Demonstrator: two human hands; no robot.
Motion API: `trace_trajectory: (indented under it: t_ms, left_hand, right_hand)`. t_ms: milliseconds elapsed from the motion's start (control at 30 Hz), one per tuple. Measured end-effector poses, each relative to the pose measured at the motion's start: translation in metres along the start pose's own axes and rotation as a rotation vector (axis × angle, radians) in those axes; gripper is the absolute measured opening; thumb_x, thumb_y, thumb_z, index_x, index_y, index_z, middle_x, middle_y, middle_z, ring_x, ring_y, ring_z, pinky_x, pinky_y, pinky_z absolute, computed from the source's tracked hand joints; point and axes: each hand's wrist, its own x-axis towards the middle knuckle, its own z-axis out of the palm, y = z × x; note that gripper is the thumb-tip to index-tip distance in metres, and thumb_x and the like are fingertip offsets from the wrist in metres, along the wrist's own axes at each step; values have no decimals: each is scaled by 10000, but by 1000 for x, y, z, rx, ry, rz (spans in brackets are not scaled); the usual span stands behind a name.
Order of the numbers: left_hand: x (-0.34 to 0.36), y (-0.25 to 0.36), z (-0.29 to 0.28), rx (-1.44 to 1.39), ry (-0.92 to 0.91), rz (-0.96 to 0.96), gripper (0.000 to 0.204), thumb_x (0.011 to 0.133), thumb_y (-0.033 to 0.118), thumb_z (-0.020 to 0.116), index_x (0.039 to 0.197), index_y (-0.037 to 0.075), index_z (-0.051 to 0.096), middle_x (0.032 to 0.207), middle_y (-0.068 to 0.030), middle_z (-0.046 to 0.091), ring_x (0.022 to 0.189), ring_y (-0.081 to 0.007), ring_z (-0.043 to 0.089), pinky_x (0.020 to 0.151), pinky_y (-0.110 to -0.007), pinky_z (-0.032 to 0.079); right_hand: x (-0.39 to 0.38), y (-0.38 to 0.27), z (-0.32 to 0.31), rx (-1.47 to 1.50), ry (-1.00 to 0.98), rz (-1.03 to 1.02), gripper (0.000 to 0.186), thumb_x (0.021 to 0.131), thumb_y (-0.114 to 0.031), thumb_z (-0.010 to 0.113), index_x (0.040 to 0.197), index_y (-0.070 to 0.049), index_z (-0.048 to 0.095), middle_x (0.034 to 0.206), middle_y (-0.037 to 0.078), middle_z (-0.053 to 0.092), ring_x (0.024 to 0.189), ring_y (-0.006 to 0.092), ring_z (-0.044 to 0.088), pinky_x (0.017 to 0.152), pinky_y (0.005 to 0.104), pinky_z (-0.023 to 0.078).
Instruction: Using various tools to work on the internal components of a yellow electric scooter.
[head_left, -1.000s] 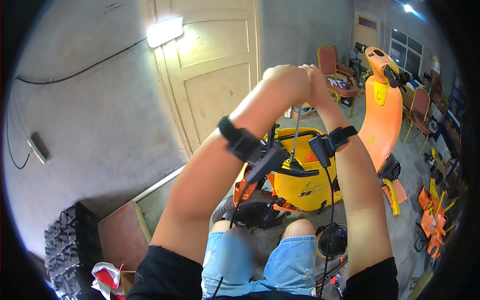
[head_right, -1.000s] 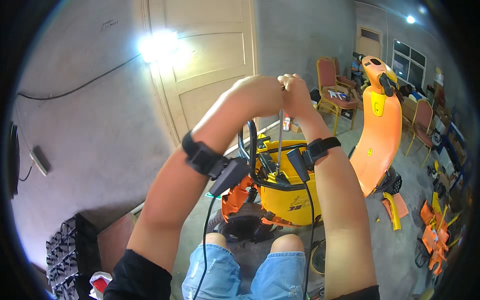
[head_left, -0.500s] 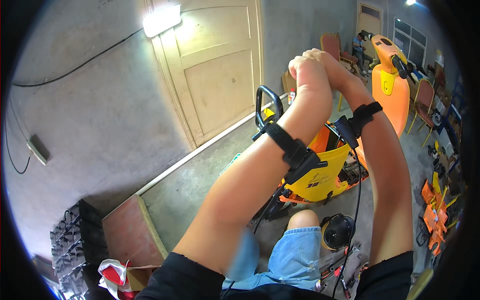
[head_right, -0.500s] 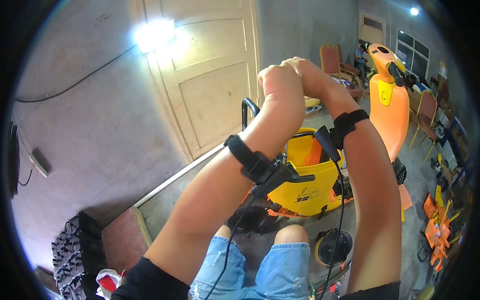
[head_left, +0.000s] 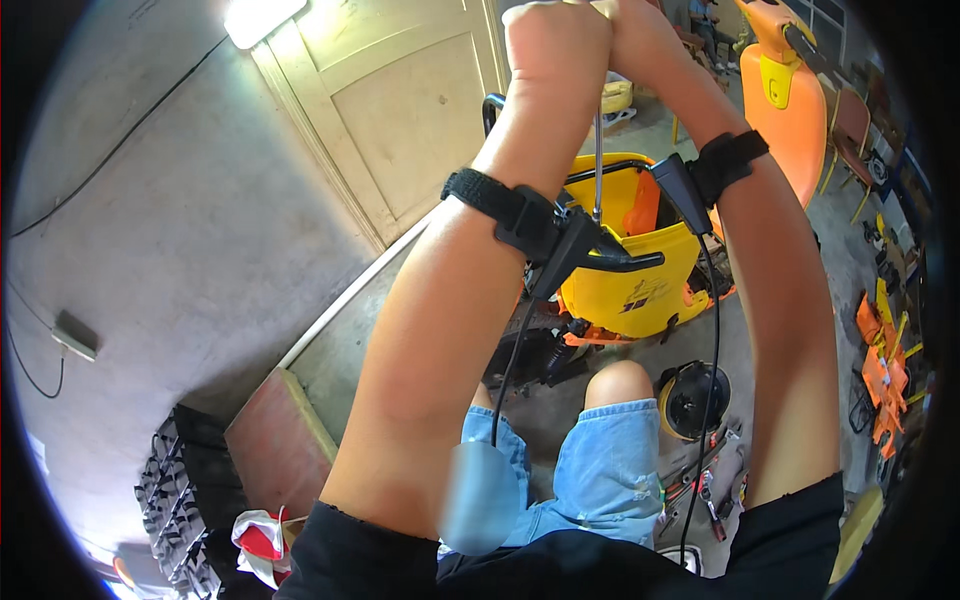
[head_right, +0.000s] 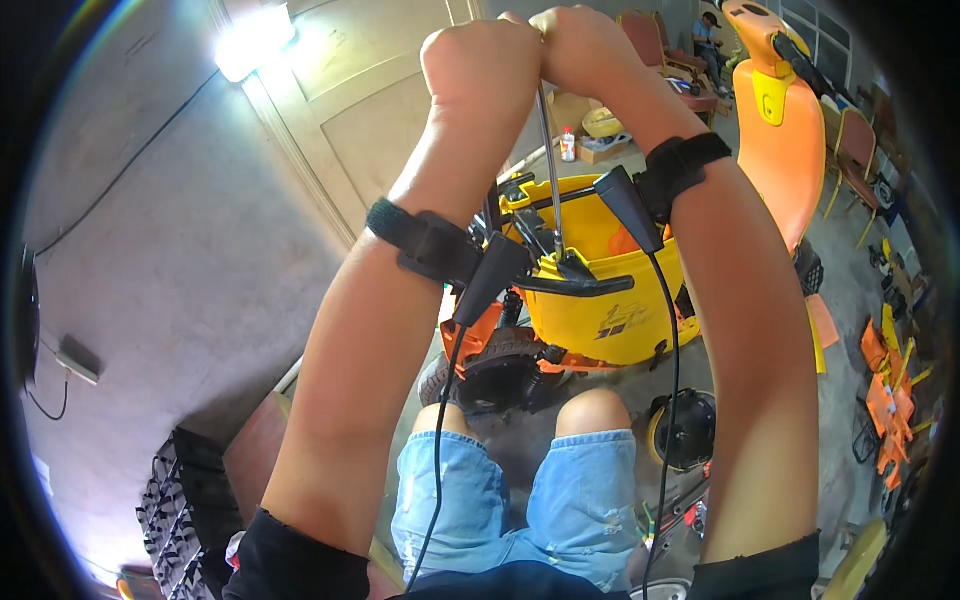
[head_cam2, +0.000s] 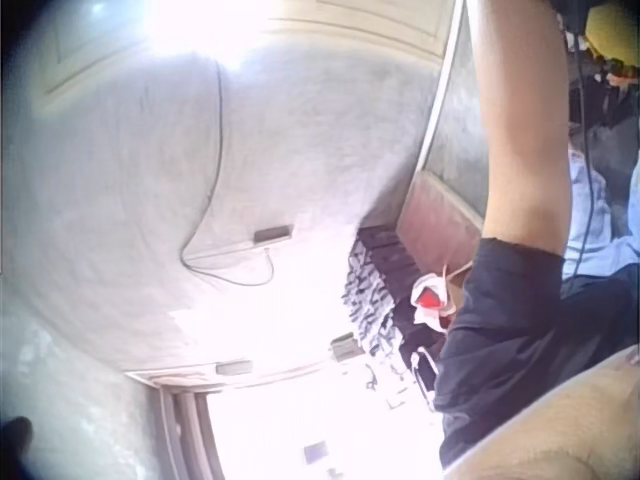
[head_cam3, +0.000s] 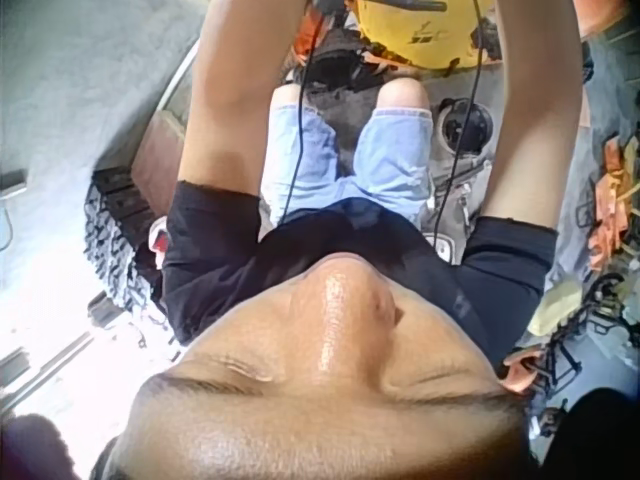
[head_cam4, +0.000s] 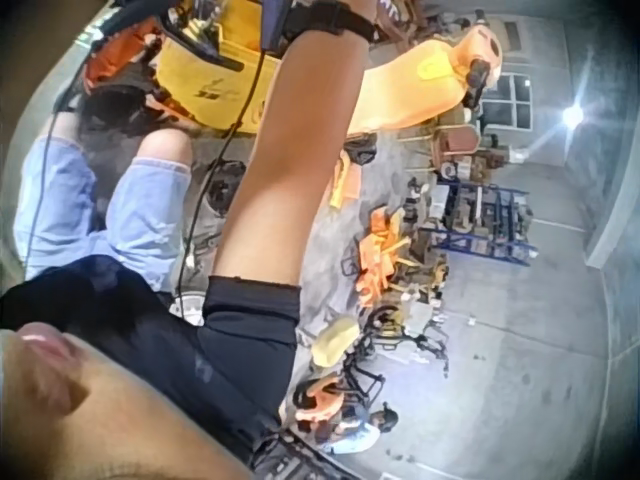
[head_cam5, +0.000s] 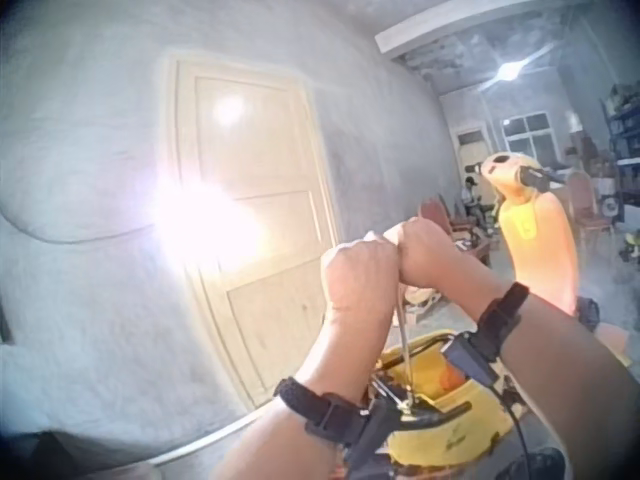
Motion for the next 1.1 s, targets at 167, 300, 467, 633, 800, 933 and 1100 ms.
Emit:
trace_trajectory:
  t_ms: [167, 300, 467, 633, 800, 933, 1100]
  left_hand:
    - [-2, -9, 17, 57, 141, 66, 52, 753, 151, 660, 798, 136, 682, 634, -23, 685, 621, -180, 701, 494, -328, 476]
    - [-3, -13, 16, -13, 178, 98, 50, 760, 162, 654, 788, 121, 662, 638, -51, 685, 624, -200, 702, 498, -347, 489]
    - [-1, -20, 14, -102, 9, 78, 136, 799, 230, 611, 845, 103, 635, 677, -73, 692, 637, -254, 697, 515, -362, 506]
    - [-4, -27, 23, -191, 84, 57, 162, 798, 292, 606, 868, 150, 636, 673, -73, 684, 622, -279, 681, 530, -390, 512]
    - [-6, -41, 35, -332, 139, 52, 180, 795, 350, 610, 868, 189, 644, 666, -87, 670, 615, -300, 666, 551, -432, 514]
    - [-8, -49, 37, -510, 35, 39, 210, 785, 354, 571, 850, 163, 629, 729, -97, 689, 722, -318, 684, 641, -448, 530]
    - [-10, -48, 34, -567, 17, 23, 173, 775, 308, 603, 858, 157, 625, 713, -90, 671, 716, -325, 665, 653, -443, 525]
  right_hand:
    - [-1, -5, -2, -168, 32, -112, 257, 799, -288, 577, 704, -78, 690, 705, 184, 662, 681, 381, 655, 661, 465, 531]
    - [-4, -14, -9, -155, -7, -26, 259, 782, -300, 590, 703, -79, 700, 726, 190, 673, 711, 381, 667, 667, 471, 529]
    - [-5, -28, -19, -294, -112, 104, 255, 755, -330, 612, 689, -106, 714, 718, 186, 681, 736, 354, 694, 702, 461, 550]
    - [-6, -51, -33, -285, -75, 228, 309, 788, -364, 576, 806, -104, 741, 805, 166, 710, 777, 330, 704, 678, 445, 529]
    - [-16, -90, -49, -406, -104, 273, 260, 764, -333, 597, 775, -124, 751, 779, 102, 725, 768, 295, 715, 668, 409, 528]
    - [-8, -103, -47, -492, -99, 234, 180, 772, -271, 616, 734, -162, 754, 743, 57, 720, 704, 234, 716, 601, 369, 500]
    - [-10, -92, -39, -485, -148, 214, 151, 777, -273, 648, 734, -150, 724, 686, 33, 699, 652, 217, 706, 566, 353, 499]
